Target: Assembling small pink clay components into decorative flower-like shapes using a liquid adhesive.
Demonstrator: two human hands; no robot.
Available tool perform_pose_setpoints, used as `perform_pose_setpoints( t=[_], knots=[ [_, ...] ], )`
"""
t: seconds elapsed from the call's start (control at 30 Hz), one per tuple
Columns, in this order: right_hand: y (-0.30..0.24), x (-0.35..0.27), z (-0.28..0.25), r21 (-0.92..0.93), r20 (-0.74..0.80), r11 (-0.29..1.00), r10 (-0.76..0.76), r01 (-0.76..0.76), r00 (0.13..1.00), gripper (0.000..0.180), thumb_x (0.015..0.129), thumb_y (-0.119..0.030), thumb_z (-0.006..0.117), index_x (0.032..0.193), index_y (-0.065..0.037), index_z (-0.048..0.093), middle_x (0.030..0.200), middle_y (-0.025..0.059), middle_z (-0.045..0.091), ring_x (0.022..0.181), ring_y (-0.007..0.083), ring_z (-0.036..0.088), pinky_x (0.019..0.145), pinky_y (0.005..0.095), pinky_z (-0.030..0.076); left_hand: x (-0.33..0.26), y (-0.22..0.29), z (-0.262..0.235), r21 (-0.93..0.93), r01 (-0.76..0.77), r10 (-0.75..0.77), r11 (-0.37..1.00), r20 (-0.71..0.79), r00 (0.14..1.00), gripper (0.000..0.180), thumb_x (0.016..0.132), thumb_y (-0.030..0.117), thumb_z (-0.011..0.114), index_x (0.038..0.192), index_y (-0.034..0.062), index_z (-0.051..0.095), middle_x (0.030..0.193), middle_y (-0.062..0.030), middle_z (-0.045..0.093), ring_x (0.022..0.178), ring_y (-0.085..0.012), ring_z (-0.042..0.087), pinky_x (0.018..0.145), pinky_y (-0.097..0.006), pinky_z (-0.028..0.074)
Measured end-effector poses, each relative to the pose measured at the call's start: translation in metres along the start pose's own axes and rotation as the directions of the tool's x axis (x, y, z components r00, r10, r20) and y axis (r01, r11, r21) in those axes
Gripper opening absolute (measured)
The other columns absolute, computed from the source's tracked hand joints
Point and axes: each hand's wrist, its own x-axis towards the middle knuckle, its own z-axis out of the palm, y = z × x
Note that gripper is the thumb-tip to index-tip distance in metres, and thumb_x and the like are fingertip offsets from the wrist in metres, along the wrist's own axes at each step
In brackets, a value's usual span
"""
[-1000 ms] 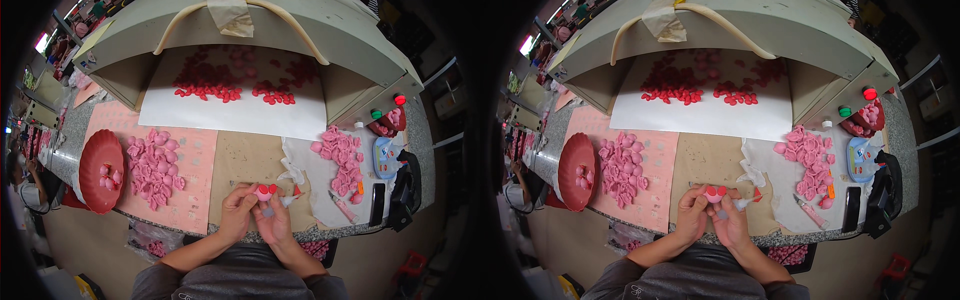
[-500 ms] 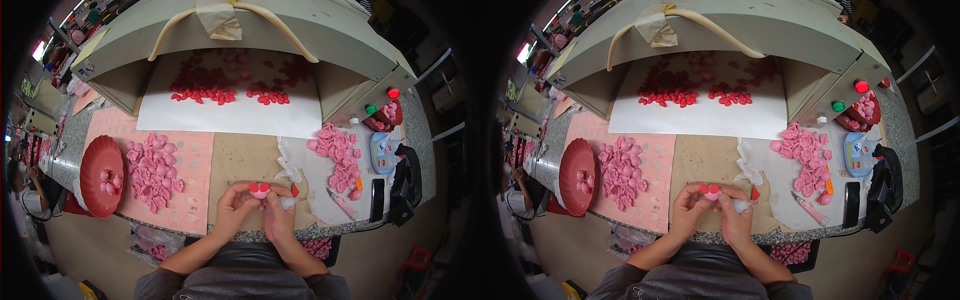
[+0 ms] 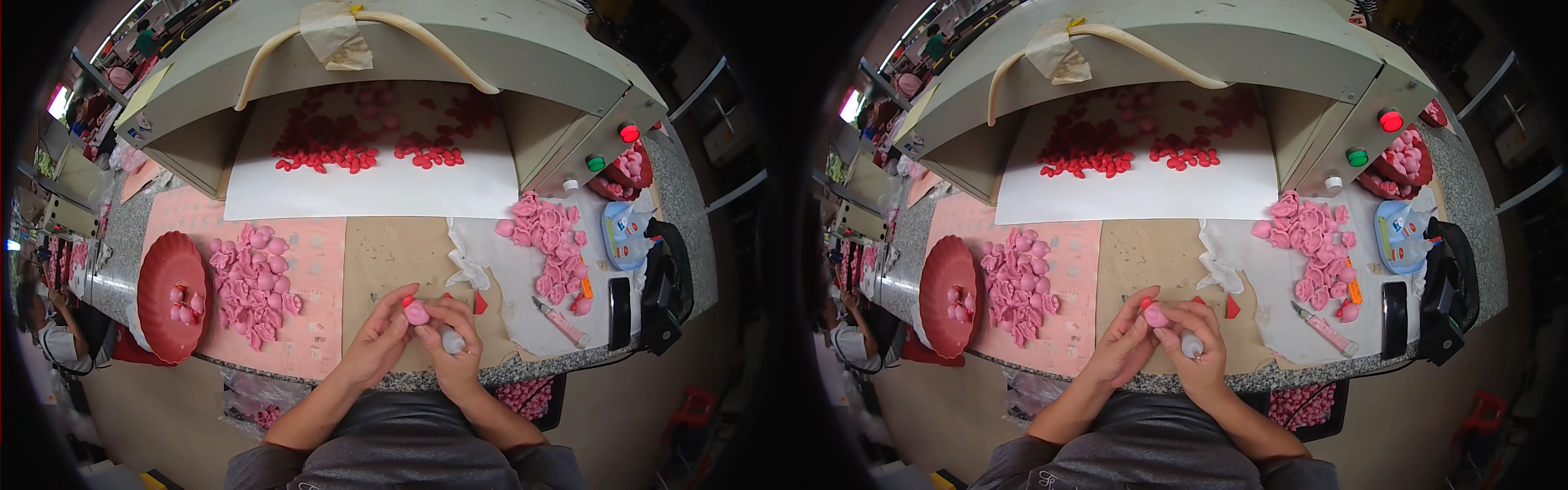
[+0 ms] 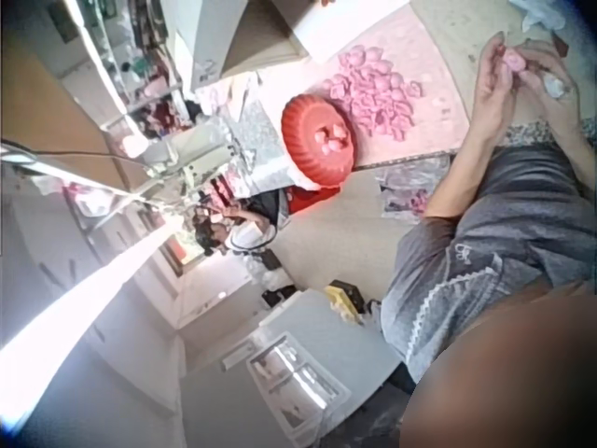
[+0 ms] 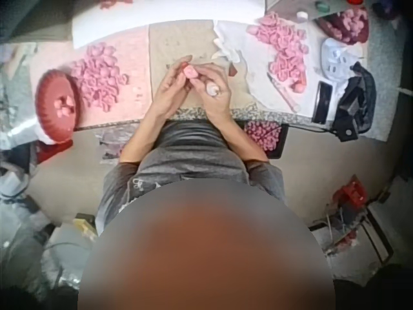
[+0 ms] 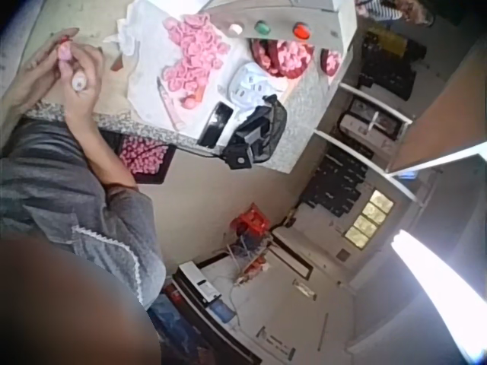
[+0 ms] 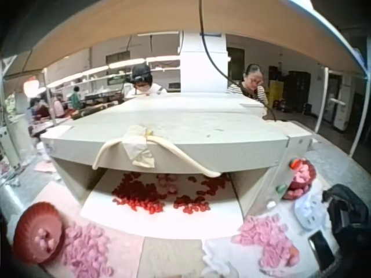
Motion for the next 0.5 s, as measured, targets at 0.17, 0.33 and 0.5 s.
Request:
perform_pose_setpoints(
  t=[0.17, 0.33, 0.5],
  knots=[
    [-0.001, 0.001, 0.0, -0.017, -0.008, 1.0, -0.008, 0.008, 1.0, 0.026, 0.077, 0.003, 0.066, 0.101, -0.004, 0.062, 0.105, 0.0076, 0.05, 0.087, 0.0143, 0.054, 0.074, 0.0245, 0.046, 0.001, 0.0, 0.002, -0.008, 0.001, -0.001, 1.0, -0.004, 1.0, 0.043, 0.095, 0.02, 0.043, 0.135, 0.0078, 0.032, 0.125, -0.0068, 0.046, 0.116, -0.0167, 0.042, 0.099, -0.036, 0.031],
    [-0.002, 0.002, 0.006, -0.046, -0.006, 0.999, -0.014, 0.014, 1.0, 0.025, 0.076, 0.003, 0.066, 0.1, -0.003, 0.062, 0.103, 0.008, 0.05, 0.085, 0.0139, 0.055, 0.073, 0.0239, 0.046, 0.001, 0.007, 0.003, -0.027, 0.022, -0.022, 0.999, -0.031, 0.999, 0.043, 0.096, 0.024, 0.039, 0.134, 0.0054, 0.032, 0.125, -0.0084, 0.045, 0.115, -0.0181, 0.044, 0.098, -0.036, 0.034],
    [0.003, -0.004, 0.003, 0.017, 0.069, 0.998, 0.052, -0.054, 0.996, 0.021, 0.081, 0.0, 0.06, 0.102, 0.0, 0.059, 0.101, 0.0091, 0.052, 0.083, 0.0145, 0.055, 0.072, 0.0247, 0.046, -0.009, 0.017, -0.013, -0.088, -0.031, 0.028, 0.996, -0.029, 0.999, 0.042, 0.097, 0.026, 0.038, 0.132, 0.0034, 0.035, 0.109, -0.0074, 0.052, 0.101, -0.0167, 0.05, 0.089, -0.033, 0.04]
  ],
)
